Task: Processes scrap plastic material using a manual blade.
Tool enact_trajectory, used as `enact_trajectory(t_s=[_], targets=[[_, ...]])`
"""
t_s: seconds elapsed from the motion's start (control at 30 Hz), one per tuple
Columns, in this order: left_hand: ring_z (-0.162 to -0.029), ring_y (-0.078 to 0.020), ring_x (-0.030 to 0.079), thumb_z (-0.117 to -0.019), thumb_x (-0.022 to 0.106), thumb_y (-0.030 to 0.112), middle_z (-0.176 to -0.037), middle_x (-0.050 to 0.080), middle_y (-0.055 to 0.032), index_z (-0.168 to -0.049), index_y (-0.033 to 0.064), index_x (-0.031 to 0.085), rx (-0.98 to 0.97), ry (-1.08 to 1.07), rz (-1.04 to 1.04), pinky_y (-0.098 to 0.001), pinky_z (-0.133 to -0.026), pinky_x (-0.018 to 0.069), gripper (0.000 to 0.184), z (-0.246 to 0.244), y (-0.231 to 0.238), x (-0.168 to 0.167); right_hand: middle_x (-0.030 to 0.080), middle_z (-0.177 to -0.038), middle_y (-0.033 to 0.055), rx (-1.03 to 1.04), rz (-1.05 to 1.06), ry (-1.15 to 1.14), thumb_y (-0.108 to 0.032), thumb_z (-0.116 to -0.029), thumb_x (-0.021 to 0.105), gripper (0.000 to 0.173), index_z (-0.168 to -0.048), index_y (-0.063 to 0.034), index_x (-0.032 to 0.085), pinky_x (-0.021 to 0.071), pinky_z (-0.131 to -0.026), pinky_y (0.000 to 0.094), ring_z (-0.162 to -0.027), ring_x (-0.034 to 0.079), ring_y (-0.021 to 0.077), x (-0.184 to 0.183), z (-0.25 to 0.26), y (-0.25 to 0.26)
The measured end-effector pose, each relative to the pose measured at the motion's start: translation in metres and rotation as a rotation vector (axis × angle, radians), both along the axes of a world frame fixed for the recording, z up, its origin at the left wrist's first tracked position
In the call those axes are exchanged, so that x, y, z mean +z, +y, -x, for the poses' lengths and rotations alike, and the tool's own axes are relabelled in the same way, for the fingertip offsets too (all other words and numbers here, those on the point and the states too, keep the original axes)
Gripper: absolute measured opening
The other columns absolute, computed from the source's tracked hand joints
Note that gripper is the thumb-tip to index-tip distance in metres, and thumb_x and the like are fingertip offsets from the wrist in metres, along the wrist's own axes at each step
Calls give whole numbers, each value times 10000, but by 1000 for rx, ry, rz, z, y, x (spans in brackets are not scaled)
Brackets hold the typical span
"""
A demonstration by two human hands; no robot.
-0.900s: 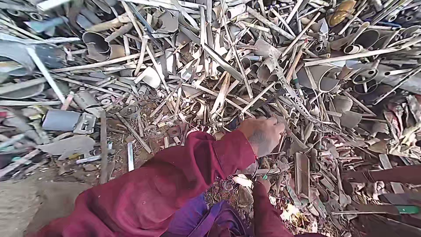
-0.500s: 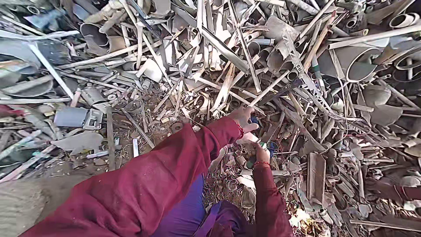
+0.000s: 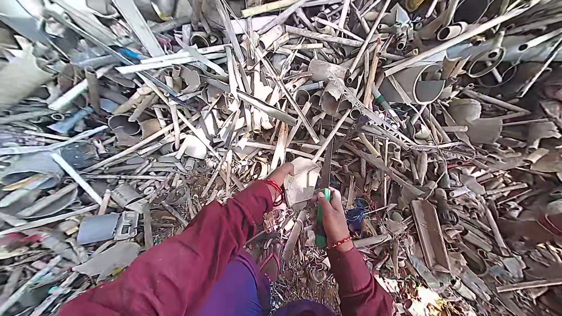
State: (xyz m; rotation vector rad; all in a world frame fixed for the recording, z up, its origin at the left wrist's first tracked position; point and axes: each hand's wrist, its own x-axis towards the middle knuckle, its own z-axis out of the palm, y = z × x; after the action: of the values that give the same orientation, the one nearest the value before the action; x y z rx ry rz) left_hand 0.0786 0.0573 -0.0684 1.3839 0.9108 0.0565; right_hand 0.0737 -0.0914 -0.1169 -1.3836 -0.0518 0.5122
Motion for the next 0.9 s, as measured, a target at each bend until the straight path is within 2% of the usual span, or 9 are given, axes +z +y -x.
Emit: enact_trajectory(t_s=[0.17, 0.27, 0.33, 0.4, 0.5, 0.63, 0.77, 0.8, 0.9], targets=[[-1183, -260, 510, -879, 446, -181, -1398, 493, -230, -1467, -27, 428, 224, -194, -152, -414, -974, 425, 608, 3, 31, 15, 654, -900, 104, 552, 349, -234, -194, -1116, 371, 439, -1511, -2, 380, 553, -561, 341, -565, 609, 167, 17, 18, 1], [-1106, -236, 542, -839, 444, -209, -1331, 536, -216, -1453, -24, 453, 270, -202, -234, -382, -922, 450, 642, 7, 34, 18, 685, -1122, 240, 665, 738, -280, -240, -1131, 374, 474, -1566, -56, 339, 530, -917, 542, -1011, 693, 387, 30, 28, 18], [-1117, -242, 538, -862, 450, -207, -1338, 537, -223, -1453, -35, 455, 242, -172, -273, -379, -936, 438, 615, 9, 30, 22, 665, -1242, 239, 660, 851, -305, -240, -1132, 355, 489, -1577, -46, 297, 517, -989, 536, -1150, 675, 387, 35, 43, 33], [-1250, -269, 519, -876, 454, -200, -1450, 502, -241, -1487, -40, 439, 161, -137, -331, -402, -1029, 411, 632, 12, 33, 18, 668, -1209, 235, 685, 846, -331, -226, -1130, 359, 460, -1537, -18, 318, 535, -967, 518, -1118, 688, 378, 31, 52, 42], [-1158, -301, 539, -859, 502, -198, -1335, 536, -271, -1409, -73, 485, 214, -55, -368, -437, -975, 437, 564, 11, 45, 12, 657, -1257, 236, 617, 985, -306, -227, -1127, 357, 442, -1525, -35, 340, 539, -950, 534, -1146, 681, 388, 22, 36, 41], [-1269, -320, 507, -853, 480, -200, -1437, 498, -271, -1499, -35, 418, 217, -117, -361, -463, -1034, 415, 669, 15, 48, 17, 674, -1216, 246, 407, 950, -297, -240, -1134, 362, 455, -1528, -13, 350, 525, -965, 531, -1124, 684, 398, 12, 6, 19], [-1236, -268, 531, -850, 470, -201, -1438, 511, -240, -1490, -26, 437, 211, -256, -332, -412, -1018, 430, 664, 15, 50, 16, 641, -741, 119, -47, 423, -691, -180, -1084, 407, 436, -1381, 133, 472, 578, -589, 403, -584, 652, 230, -15, 26, 25], [-1255, -269, 523, -848, 470, -188, -1454, 503, -232, -1500, -11, 432, 226, -277, -300, -426, -1029, 427, 677, 15, 48, 14, 618, -698, 98, -45, 371, -695, -191, -1080, 401, 441, -1355, 144, 476, 567, -547, 382, -535, 625, 200, -22, 33, 32], [-1274, -282, 518, -811, 467, -200, -1459, 505, -235, -1488, -12, 454, 219, -274, -307, -438, -1035, 429, 703, 9, 47, 6, 646, -908, 201, 565, 539, -356, -264, -1136, 362, 414, -1398, 42, 460, 547, -773, 490, -771, 665, 327, -18, 26, 36]])
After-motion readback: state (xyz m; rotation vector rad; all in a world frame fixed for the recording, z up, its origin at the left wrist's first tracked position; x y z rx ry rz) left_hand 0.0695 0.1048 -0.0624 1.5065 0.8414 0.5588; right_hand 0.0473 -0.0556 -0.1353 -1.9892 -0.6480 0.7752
